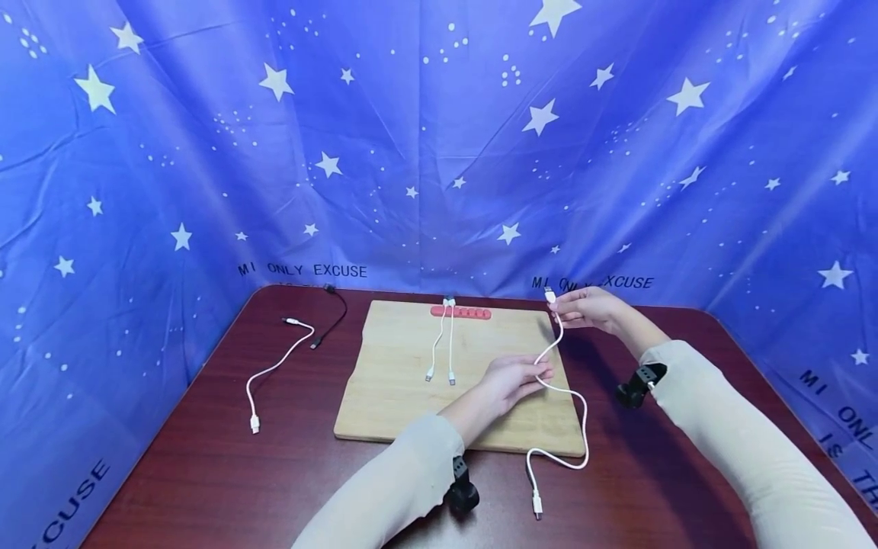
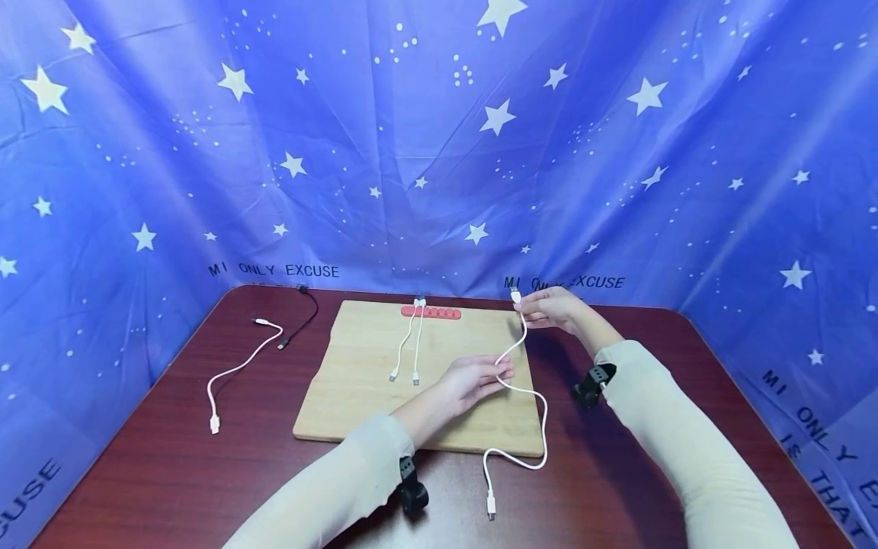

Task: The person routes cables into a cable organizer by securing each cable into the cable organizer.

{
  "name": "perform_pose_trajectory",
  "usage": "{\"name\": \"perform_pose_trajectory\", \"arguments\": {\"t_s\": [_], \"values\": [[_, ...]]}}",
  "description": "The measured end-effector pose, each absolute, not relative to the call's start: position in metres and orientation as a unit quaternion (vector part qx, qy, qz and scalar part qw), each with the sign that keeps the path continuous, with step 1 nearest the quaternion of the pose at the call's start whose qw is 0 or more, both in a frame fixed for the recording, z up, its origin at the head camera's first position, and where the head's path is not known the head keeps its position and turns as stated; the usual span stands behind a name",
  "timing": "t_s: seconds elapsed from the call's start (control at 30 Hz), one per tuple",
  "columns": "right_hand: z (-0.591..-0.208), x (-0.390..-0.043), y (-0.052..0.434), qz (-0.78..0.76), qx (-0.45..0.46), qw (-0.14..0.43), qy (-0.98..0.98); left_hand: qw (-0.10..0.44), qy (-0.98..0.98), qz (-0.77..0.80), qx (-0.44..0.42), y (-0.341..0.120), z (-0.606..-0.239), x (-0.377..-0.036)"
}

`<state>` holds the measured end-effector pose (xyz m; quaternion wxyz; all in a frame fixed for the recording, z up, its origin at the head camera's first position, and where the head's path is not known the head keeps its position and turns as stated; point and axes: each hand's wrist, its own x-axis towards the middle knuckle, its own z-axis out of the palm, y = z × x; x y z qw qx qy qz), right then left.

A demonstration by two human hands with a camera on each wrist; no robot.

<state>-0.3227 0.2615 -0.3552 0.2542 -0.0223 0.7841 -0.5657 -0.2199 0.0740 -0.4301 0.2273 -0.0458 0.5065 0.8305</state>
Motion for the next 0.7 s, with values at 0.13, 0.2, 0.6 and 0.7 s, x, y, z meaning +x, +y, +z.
{"name": "perform_pose_trajectory", "arguments": {"t_s": [0.13,0.2,0.6,0.7], "values": [[-0.358,-0.323,0.260,-0.583,-0.022,0.261,0.769,0.224,0.498,0.836,-0.048,0.066,-0.431,-0.218],[-0.358,-0.323,0.260,-0.593,-0.022,0.264,0.760,0.223,0.492,0.840,-0.048,0.063,-0.430,-0.218],[-0.359,-0.324,0.249,-0.604,-0.024,0.278,0.747,0.226,0.488,0.842,-0.043,0.062,-0.431,-0.218],[-0.359,-0.324,0.248,-0.607,-0.027,0.283,0.742,0.232,0.491,0.839,-0.034,0.061,-0.432,-0.219]]}}
